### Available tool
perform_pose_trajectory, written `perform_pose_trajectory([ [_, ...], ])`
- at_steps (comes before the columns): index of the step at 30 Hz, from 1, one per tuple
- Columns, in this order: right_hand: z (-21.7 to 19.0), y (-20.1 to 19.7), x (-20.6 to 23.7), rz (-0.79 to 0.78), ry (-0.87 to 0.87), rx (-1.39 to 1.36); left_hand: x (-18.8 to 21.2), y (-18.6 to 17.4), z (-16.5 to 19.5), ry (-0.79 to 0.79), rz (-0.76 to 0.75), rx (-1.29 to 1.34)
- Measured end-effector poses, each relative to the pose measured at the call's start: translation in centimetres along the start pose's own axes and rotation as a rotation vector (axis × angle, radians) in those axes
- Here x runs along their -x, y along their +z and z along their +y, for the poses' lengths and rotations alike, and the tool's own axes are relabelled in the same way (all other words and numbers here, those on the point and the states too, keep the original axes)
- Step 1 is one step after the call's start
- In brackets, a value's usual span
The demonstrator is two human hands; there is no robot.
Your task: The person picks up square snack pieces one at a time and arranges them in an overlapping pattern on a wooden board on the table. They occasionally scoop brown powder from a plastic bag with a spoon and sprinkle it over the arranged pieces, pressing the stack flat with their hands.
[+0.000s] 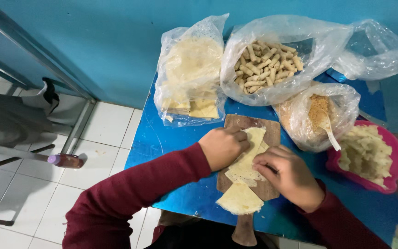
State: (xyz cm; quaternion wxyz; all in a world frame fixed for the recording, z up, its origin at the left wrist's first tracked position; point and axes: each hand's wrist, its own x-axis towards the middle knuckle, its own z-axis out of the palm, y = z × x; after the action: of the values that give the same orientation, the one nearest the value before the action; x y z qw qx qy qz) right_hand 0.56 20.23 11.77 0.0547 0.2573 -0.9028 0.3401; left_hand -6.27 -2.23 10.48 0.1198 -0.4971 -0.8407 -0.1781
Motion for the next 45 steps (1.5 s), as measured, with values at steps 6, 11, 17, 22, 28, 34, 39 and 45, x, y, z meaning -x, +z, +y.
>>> perform_pose_trajectory([
  [6,0.4,0.2,-0.8,0.023,-0.003,-0.038,-0.4,1.0,-1.1,-0.116,0.096,0.212],
  [11,0.7,0.1,-0.7,-0.012,0.32,-0.028,-0.6,2.0,-2.8,-0.408,0.224,0.547],
  [17,1.4,0.7,-0.9,-0.11,0.365,-0.005,-0.2,3.8,-4.9,-0.563,0.445,1.127],
  [22,1.4,1.1,-0.9,-0.096,0.312,-0.016,0.4,4.6,-5.3,-0.657,0.433,1.437],
  [28,0.7,0.6,-0.8,0.02,0.137,0.123,0.5,4.4,-4.2,-0.71,0.371,1.616],
  [34,-0.8,0.2,-1.2,0.226,0.096,0.117,0.8,3.9,-2.0,-0.84,0.246,1.758],
  [39,-1.5,0.7,-1.8,0.291,-0.116,0.071,1.1,4.8,0.3,-0.834,0.236,1.851],
  [45,-0.6,1.6,-0.9,0.304,0.035,-0.064,1.3,5.3,0.9,-0.755,0.258,1.844],
])
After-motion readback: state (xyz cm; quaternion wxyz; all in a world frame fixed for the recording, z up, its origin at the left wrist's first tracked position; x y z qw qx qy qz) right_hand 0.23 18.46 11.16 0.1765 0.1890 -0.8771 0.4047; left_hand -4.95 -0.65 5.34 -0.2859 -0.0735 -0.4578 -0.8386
